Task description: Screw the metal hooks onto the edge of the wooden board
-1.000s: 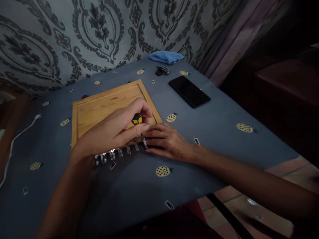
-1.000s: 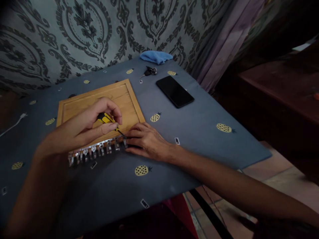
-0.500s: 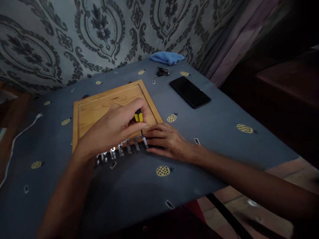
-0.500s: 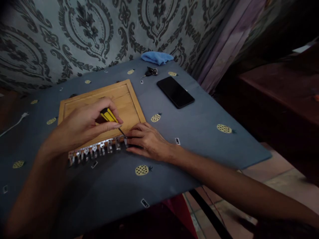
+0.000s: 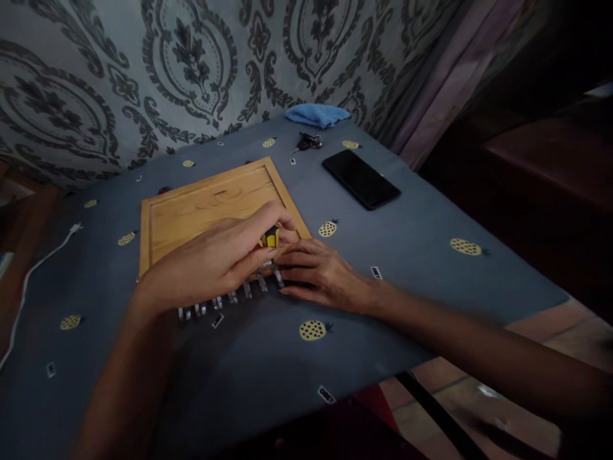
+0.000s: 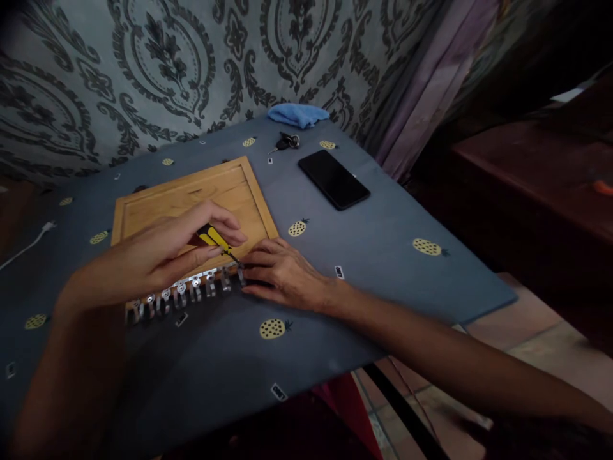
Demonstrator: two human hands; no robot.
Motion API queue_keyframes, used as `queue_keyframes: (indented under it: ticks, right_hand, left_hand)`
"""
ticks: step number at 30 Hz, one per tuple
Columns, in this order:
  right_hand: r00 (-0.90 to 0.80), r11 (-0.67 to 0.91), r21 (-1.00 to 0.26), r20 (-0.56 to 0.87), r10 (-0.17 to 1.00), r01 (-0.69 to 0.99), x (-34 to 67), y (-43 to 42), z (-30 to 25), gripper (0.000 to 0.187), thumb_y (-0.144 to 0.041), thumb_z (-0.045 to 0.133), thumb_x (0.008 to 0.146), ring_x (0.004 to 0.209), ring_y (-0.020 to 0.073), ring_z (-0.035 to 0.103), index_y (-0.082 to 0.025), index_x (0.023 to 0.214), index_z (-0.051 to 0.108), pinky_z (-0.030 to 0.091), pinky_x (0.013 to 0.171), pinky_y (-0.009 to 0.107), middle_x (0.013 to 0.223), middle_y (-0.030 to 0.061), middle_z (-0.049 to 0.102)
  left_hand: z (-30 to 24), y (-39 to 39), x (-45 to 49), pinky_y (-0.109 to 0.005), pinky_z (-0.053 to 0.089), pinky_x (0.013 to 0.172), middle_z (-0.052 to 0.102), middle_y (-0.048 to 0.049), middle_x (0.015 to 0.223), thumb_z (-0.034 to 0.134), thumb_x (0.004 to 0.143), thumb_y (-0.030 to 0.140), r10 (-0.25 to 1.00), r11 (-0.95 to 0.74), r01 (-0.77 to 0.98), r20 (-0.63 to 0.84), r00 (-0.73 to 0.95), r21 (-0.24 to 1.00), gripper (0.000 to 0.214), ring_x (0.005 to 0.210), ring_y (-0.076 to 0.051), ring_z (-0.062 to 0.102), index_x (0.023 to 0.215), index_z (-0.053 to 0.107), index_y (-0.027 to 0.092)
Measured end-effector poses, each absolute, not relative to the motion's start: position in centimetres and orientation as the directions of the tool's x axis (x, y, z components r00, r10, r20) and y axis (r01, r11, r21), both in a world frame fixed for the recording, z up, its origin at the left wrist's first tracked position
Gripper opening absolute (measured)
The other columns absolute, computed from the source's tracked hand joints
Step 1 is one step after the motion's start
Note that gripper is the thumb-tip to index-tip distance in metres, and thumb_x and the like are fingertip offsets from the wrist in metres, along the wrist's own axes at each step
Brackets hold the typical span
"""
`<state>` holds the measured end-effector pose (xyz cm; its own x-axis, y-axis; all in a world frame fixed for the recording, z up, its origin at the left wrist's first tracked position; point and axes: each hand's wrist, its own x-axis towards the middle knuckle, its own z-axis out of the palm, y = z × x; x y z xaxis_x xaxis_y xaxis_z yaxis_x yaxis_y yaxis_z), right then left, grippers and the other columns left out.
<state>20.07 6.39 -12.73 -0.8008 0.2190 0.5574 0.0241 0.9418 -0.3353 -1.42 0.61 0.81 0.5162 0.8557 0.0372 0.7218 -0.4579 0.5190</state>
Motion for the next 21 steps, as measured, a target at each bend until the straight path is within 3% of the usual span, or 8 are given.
queue_keyframes:
  ticks: [2, 6, 8, 14, 21]
  right_hand:
    - [-0.805, 0.94, -0.34, 0.551, 0.22, 0.024, 20.09, 6.39, -12.73, 0.026, -0.036, 0.059, 0.101, 0.111, 0.0248, 0.064, -0.017, 0.106, 0.076, 0.054, 0.094, 0.044, 0.115, 0.0073, 0.076]
    - [-0.802, 0.94, -0.341, 0.56, 0.209, 0.007, 20.12, 6.4, -12.54, 0.026, -0.036, 0.059, 0.1, 0.111, 0.0256, 0.064, -0.016, 0.105, 0.076, 0.055, 0.092, 0.044, 0.114, 0.0083, 0.076]
    - [-0.799, 0.941, -0.338, 0.566, 0.204, 0.0, 20.11, 6.39, -12.41, 0.026, -0.035, 0.059, 0.101, 0.11, 0.0253, 0.065, -0.016, 0.104, 0.075, 0.055, 0.093, 0.044, 0.113, 0.0085, 0.076]
    - [-0.806, 0.936, -0.353, 0.549, 0.22, 0.015, 20.16, 6.35, -12.52, 0.025, -0.034, 0.061, 0.1, 0.109, 0.026, 0.065, -0.014, 0.109, 0.074, 0.055, 0.092, 0.045, 0.115, 0.0097, 0.076]
    - [-0.835, 0.92, -0.39, 0.498, 0.236, 0.027, 20.19, 6.43, -12.62, 0.027, -0.034, 0.06, 0.1, 0.114, 0.0262, 0.064, -0.017, 0.117, 0.072, 0.053, 0.096, 0.047, 0.121, 0.0097, 0.074]
  left_hand:
    - [0.8, 0.67, -1.31, -0.026, 0.046, 0.067, 0.07, -0.0036, 0.103, 0.048, 0.099, 0.022, 0.866, -0.447, 0.722, 0.05, 0.498, 0.528, 0.018, 0.081, -0.014, 0.066, 0.115, 0.056, 0.022]
    - [0.54, 0.9, -0.97, -0.022, 0.036, 0.05, 0.063, 0.004, 0.071, 0.056, 0.095, 0.024, 0.899, -0.401, 0.731, 0.082, 0.431, 0.551, 0.007, 0.052, -0.009, 0.053, 0.1, 0.06, 0.021]
    - [0.44, 0.96, -0.9, -0.021, 0.035, 0.049, 0.059, 0.0061, 0.064, 0.06, 0.094, 0.027, 0.91, -0.387, 0.748, 0.095, 0.403, 0.54, 0.006, 0.051, -0.009, 0.053, 0.096, 0.059, 0.021]
    - [0.26, 1.01, -1.02, -0.021, 0.035, 0.05, 0.06, 0.0067, 0.065, 0.068, 0.091, 0.031, 0.916, -0.394, 0.795, 0.121, 0.384, 0.462, 0.018, 0.058, -0.01, 0.059, 0.086, 0.054, 0.02]
    - [0.68, 0.92, -0.99, -0.024, 0.034, 0.053, 0.061, 0.0048, 0.068, 0.058, 0.097, 0.032, 0.909, -0.396, 0.791, 0.077, 0.409, 0.466, 0.014, 0.06, -0.011, 0.058, 0.091, 0.055, 0.02]
